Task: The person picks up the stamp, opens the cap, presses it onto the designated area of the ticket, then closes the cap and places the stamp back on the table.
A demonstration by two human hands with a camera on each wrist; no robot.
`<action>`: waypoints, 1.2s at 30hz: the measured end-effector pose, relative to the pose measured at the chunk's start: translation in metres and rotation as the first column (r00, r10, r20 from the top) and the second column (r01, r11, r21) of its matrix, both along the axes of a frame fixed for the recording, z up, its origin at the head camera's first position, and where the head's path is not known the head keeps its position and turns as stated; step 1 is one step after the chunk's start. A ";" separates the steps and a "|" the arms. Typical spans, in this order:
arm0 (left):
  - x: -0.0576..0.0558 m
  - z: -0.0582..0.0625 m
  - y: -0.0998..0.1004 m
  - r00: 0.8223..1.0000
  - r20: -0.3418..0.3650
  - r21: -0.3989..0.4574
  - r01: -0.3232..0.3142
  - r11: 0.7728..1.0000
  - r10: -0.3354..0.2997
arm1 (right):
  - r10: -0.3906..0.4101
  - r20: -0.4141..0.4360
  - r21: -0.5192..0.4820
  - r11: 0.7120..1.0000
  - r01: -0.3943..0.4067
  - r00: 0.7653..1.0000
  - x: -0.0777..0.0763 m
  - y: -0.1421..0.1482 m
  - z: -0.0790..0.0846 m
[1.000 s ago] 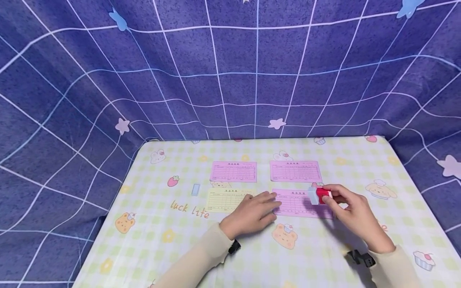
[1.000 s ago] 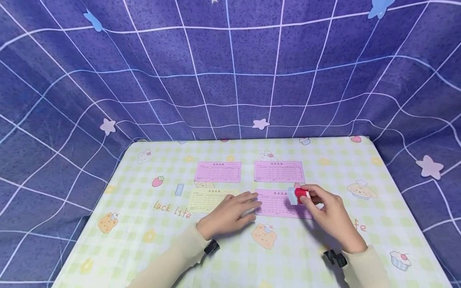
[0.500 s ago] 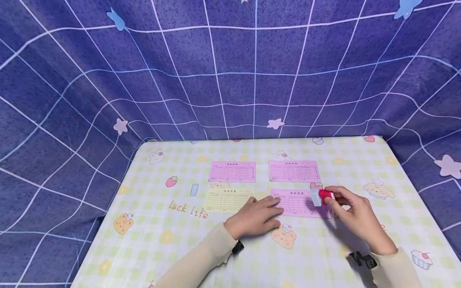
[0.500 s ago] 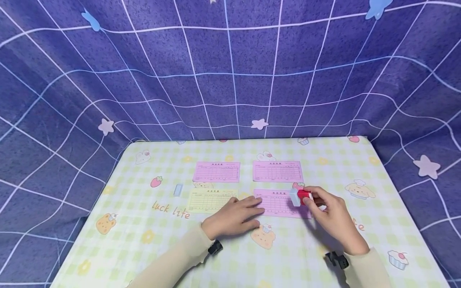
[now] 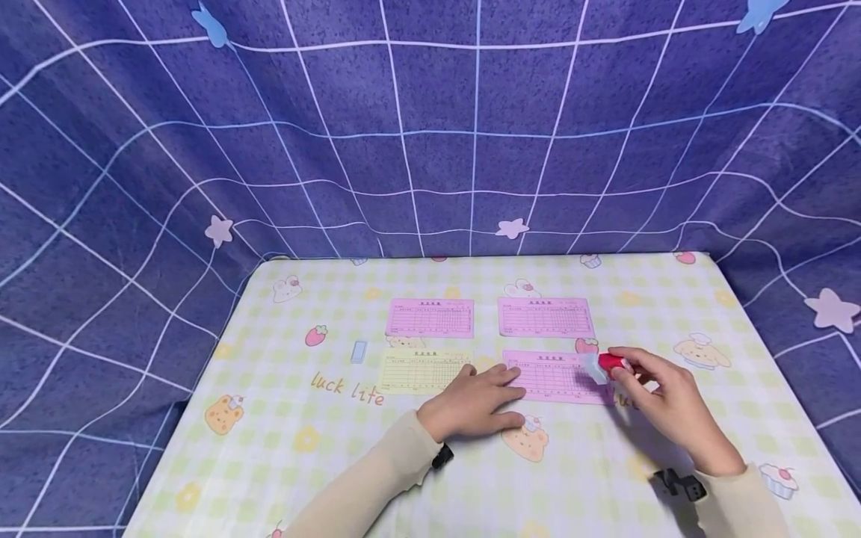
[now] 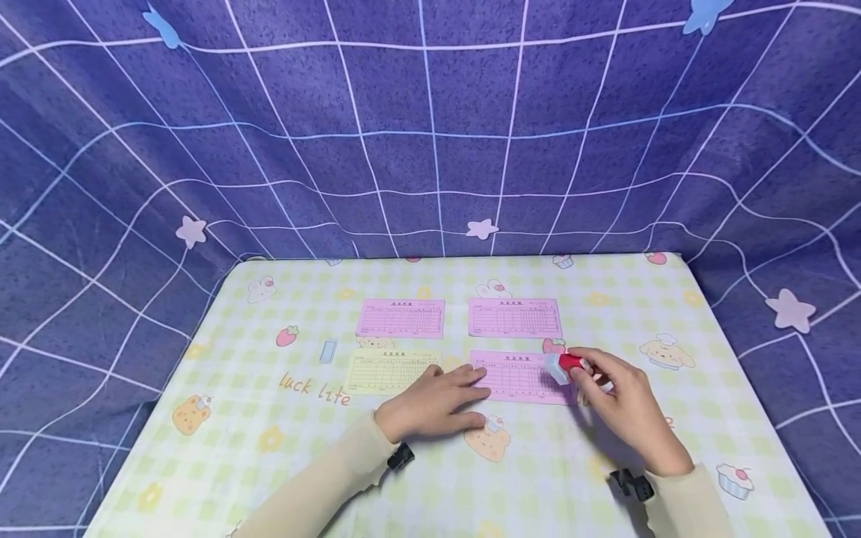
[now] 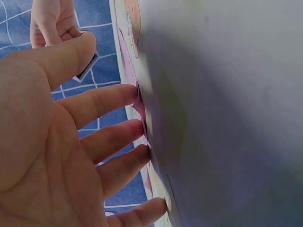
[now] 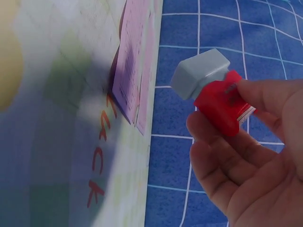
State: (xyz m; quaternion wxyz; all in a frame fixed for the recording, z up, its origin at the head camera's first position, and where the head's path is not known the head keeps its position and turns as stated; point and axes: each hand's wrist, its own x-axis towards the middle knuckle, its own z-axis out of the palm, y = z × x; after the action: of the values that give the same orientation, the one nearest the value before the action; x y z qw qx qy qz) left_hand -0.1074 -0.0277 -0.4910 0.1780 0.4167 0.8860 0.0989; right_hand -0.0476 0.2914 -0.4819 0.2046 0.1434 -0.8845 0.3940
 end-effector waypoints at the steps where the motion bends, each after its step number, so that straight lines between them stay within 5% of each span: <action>1: 0.000 0.000 0.000 1.000 0.003 0.002 -0.001 1.000 0.001 | 0.008 -0.011 0.007 1.000 -0.008 1.000 0.000 0.001 0.000; 23: 0.000 0.001 0.000 1.000 0.010 -0.031 -0.022 0.999 0.022 | 0.105 -0.026 0.176 0.980 -0.098 0.994 -0.002 -0.004 -0.007; 36: 0.000 0.000 0.002 1.000 -0.009 -0.026 -0.012 1.000 0.012 | 0.125 0.045 0.169 0.977 -0.131 0.991 0.003 -0.004 -0.010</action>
State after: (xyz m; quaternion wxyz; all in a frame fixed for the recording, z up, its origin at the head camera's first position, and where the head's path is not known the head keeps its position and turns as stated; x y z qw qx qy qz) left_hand -0.1070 -0.0260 -0.4909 0.1790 0.4093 0.8905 0.0867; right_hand -0.0445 0.2873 -0.4921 0.1504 0.2104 -0.9075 0.3309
